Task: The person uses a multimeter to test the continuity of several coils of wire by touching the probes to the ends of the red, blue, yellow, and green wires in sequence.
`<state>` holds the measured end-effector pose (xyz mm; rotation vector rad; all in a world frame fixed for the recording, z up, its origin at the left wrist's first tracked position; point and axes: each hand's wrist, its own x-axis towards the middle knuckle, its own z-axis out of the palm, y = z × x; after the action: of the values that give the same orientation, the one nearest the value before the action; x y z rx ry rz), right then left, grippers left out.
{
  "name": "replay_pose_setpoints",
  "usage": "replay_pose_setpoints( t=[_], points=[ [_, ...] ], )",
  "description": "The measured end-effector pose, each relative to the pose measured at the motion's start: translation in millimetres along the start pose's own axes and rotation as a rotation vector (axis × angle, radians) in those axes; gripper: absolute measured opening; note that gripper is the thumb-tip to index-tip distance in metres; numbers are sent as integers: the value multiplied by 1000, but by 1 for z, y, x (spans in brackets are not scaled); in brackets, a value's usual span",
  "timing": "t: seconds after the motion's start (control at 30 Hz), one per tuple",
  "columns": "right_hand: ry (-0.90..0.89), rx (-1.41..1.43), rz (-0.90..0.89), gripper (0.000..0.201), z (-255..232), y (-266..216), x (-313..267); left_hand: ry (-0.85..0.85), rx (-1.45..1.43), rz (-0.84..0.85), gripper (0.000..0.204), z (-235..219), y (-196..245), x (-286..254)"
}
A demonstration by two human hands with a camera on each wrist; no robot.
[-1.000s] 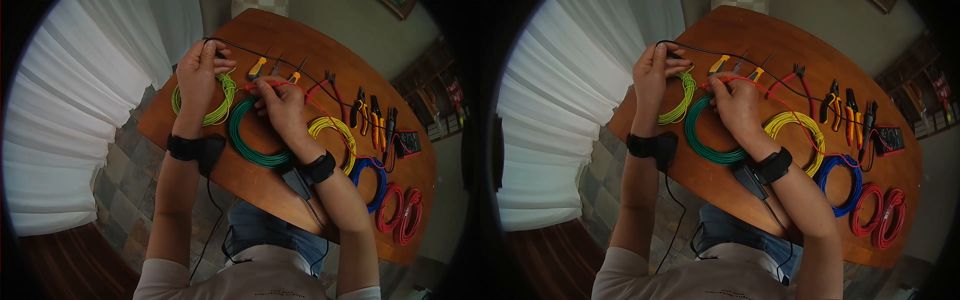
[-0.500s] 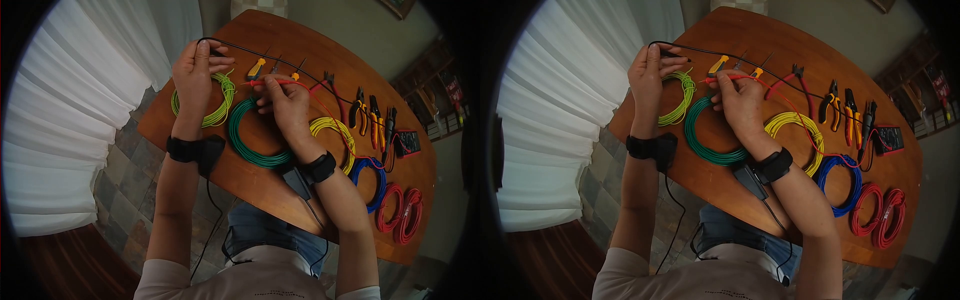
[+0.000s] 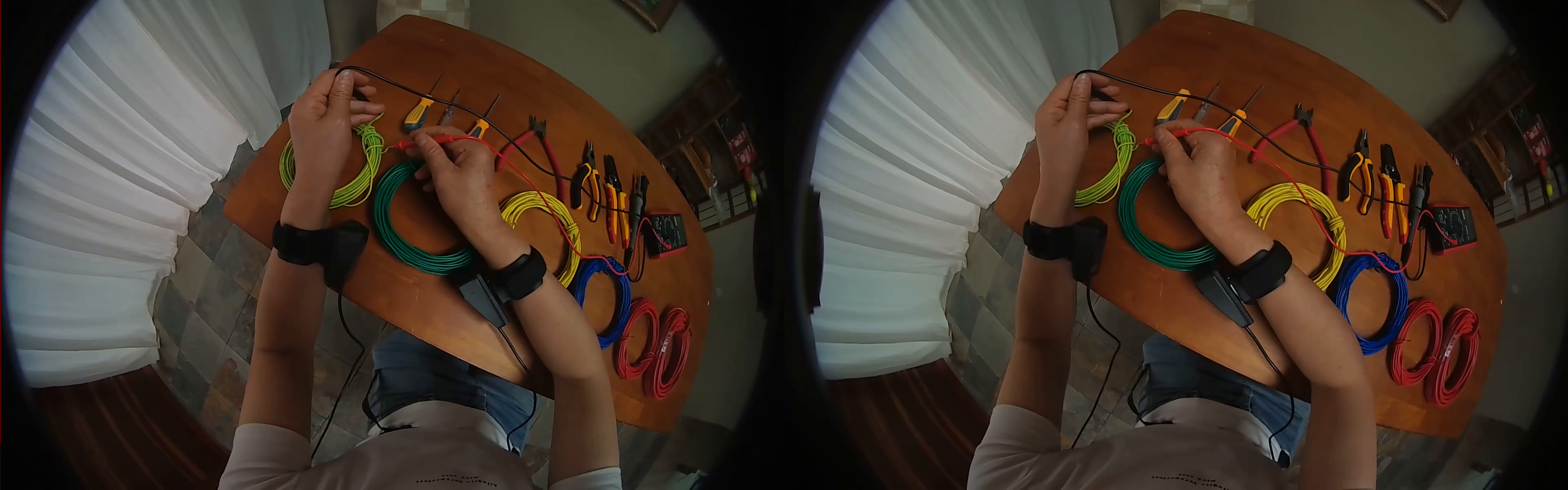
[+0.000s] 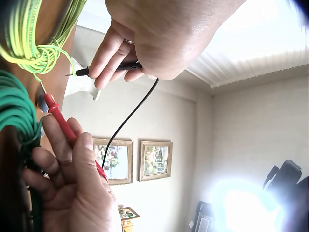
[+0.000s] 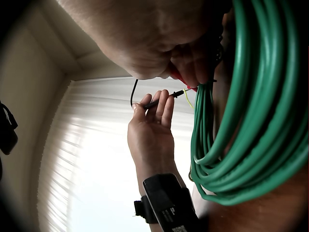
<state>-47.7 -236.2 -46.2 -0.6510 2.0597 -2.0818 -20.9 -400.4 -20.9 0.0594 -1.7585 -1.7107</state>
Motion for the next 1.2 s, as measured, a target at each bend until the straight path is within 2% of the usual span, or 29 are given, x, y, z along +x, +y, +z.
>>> replay_pose_setpoints(
  t=[0.17, 0.3, 0.4, 0.5, 0.67, 0.87, 1.07, 1.2],
  points=[
    [-11, -11, -1, 19, -1, 0, 0, 15, -17, 68, 28, -1, 0, 0],
    [-18, -15, 1, 19, -1, 1, 0, -7, -14, 41, 28, -1, 3, -1],
    [-42, 82, 67, 19, -3, -3, 0, -7, -16, 48, 29, 0, 5, -2],
    [33, 171, 87, 23, -17, -18, 2, -13, -36, 72, 29, 1, 7, -2],
    [66, 23, 15, 21, -43, -36, -10, -144, -15, -46, 29, 5, 14, -7],
    [94, -38, 5, 22, -57, -31, -24, -133, -55, -35, 29, 10, 7, -8],
    [98, -107, -9, 23, -62, -35, -29, -223, -30, -146, 28, 11, 10, -9],
    [107, -130, -9, 25, -65, -32, -30, -204, -47, -101, 28, 13, 7, -10]
  ],
)
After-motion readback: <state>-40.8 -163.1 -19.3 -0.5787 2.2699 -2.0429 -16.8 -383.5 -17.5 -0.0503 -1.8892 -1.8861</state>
